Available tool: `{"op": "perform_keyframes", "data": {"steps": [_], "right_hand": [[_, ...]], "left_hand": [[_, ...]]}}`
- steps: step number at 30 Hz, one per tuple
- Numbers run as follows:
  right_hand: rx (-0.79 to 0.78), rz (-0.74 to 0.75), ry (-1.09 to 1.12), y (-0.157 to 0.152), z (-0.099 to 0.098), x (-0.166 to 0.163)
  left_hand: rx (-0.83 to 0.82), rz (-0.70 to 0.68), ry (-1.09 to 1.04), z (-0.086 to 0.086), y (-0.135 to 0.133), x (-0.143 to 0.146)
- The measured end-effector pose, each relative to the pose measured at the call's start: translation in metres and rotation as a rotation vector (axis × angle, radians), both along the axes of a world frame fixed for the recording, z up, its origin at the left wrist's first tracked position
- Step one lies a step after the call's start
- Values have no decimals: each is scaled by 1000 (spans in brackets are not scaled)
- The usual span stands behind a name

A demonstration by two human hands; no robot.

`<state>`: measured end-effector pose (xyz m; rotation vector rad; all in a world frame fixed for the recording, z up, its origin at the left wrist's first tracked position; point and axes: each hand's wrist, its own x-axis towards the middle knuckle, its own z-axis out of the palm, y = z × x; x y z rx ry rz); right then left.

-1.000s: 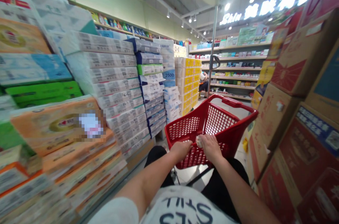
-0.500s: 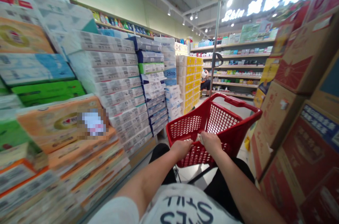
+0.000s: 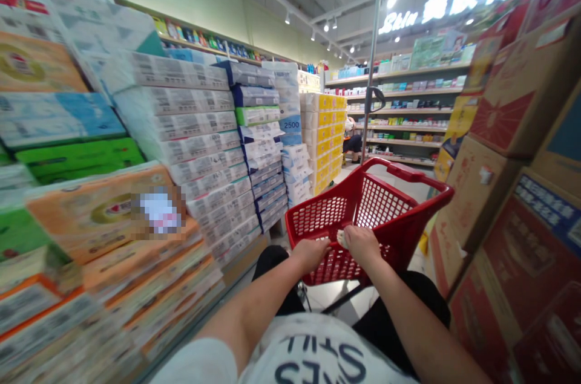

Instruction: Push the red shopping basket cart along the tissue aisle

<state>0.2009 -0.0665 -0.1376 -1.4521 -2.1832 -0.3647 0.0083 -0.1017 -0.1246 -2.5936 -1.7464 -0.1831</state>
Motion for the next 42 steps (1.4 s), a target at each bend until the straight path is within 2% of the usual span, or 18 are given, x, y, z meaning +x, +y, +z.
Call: {"op": "perform_keyframes", "data": {"steps": [11,26,33,39,42], "right_hand": [[25,-19,4,-8,4,-7],[47,-46,10,-13,4,-12],[-59,-28,-38,-11,12,-10],[-352,-79,-85,2,31,-8],[-302,-65,-77,0,23,-8]], "left_hand": [[53,-50,39,0,-4,-5],[62,-45,67,-4,-4,-11],[48,-39,57,-2,-3,-11],[47,-54,66,-4,0,-12],[41,-58,51,-5,0,-13]]}}
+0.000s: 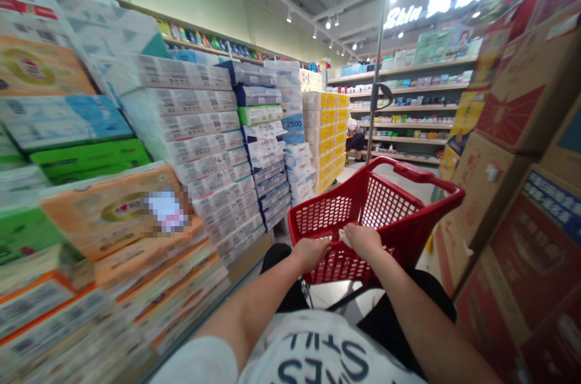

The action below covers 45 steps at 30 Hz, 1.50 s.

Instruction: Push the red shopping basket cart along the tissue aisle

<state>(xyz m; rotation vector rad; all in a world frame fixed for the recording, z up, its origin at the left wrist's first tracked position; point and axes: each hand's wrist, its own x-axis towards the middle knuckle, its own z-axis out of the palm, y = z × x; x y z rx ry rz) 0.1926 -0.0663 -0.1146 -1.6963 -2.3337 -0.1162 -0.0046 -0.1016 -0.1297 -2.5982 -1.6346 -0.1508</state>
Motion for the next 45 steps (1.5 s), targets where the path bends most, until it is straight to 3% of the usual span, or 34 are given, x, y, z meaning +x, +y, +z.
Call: {"op": "perform_keyframes", "data": {"steps": [4,11,17,22,29,33,40,45], "right_hand": [[236,85,61,-8,-17,1],[143,57,23,-1,-15,3],[331,111,79,-7,-24,7],[190,17,29,4,-13,7],[298,63,70,-1,-24,10],[253,102,32,5,-20,27],[162,-69,50,23,-6,40],[149,-1,45,23,-4,39]], "left_hand": [[1,3,-19,-1,3,0],[-4,10,-19,3,3,4],[-6,14,-39,2,4,7],[10,-17,-33,-2,6,13],[6,-17,-46,-7,14,13],[10,-35,-55,-6,22,12],[20,-77,-69,-5,36,13],[10,-97,-68,-4,42,11]]}}
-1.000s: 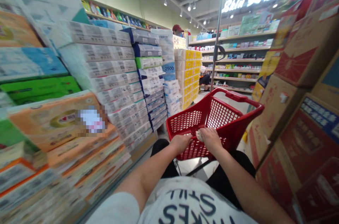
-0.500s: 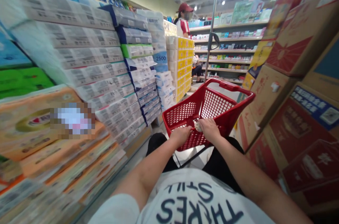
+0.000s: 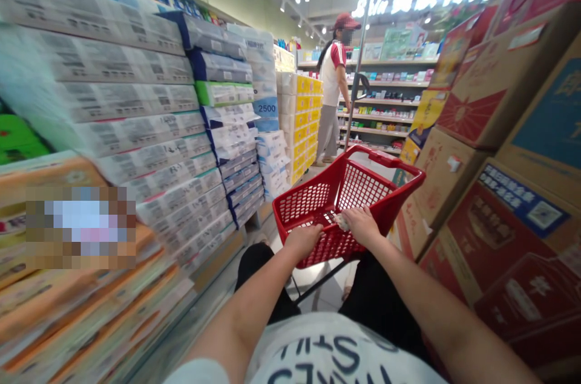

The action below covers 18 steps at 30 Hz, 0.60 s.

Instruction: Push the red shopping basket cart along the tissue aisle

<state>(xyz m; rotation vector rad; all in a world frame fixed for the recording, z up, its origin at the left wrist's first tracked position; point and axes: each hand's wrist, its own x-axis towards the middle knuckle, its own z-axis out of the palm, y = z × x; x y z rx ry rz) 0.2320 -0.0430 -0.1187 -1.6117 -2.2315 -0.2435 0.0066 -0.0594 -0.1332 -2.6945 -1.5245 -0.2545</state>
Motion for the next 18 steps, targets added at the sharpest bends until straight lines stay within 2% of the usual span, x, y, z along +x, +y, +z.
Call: {"op": "perform_keyframes", "data": {"steps": [4,9,13,18], "right_hand": [[2,-34,30,0,2,4],[-60,121,27,0,1,0],[-35,28,51,0,0,-2],[-23,73,39,-3,1,1]], "left_hand": [[-27,18,9,2,0,-2],[-22,25,-6,2,-1,-4],[-13,33,2,0,1,-5],[-13,41,5,-2,2,-7]]}}
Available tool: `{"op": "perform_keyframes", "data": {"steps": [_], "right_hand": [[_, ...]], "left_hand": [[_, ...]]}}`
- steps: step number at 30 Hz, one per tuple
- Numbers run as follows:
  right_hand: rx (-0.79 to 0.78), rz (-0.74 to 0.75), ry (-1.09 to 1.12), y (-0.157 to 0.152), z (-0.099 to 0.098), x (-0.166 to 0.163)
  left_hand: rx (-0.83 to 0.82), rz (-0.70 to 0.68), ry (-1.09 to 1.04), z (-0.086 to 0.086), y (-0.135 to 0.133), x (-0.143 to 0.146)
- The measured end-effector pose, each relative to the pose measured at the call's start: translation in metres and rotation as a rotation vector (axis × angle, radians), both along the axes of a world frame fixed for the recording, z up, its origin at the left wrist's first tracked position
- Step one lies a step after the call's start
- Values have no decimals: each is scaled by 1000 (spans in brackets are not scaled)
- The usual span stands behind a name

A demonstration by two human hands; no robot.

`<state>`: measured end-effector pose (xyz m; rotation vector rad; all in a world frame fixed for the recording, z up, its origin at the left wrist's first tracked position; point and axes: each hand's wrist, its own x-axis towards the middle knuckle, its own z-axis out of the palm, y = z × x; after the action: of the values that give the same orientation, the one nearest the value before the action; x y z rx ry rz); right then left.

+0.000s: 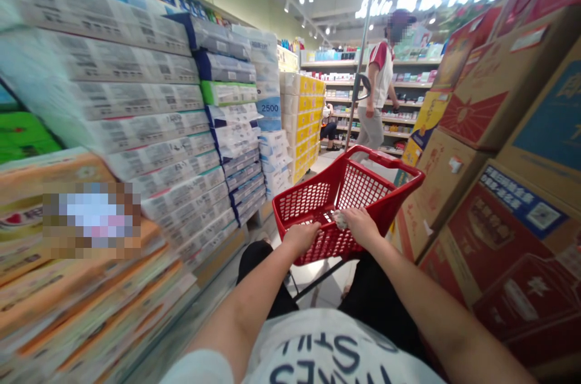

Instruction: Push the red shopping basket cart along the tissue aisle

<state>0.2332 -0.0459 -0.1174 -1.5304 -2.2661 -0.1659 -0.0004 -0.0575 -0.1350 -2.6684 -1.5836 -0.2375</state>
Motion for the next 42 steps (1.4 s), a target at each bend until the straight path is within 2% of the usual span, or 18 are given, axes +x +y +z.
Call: {"op": "perform_keyframes", "data": {"steps": [4,9,14,19,23,29,34,39,42], "right_hand": [[27,-87,25,-2,2,3],[1,22,4,-3,2,4],[28,-83,28,-1,1,8],[9,-9,-18,0,3,10],[26,-114,6,1,7,17],[-23,25,-34,-2,12,17],[-24,-104,3,-1,19,24],[-18,-29,-21,0,21,34],[24,-112,-14,5,21,48]], "left_hand": [[-8,12,10,1,-1,-1],[-25,33,-8,2,-2,-1],[-19,32,-25,0,-3,-1],[-13,37,-30,-1,-4,-2],[-9,44,-32,0,-5,-2],[-44,80,-40,2,-6,-2],[-47,72,-27,1,-7,-2],[-29,64,-29,0,-6,-3],[-53,66,-57,1,-7,-4]]}}
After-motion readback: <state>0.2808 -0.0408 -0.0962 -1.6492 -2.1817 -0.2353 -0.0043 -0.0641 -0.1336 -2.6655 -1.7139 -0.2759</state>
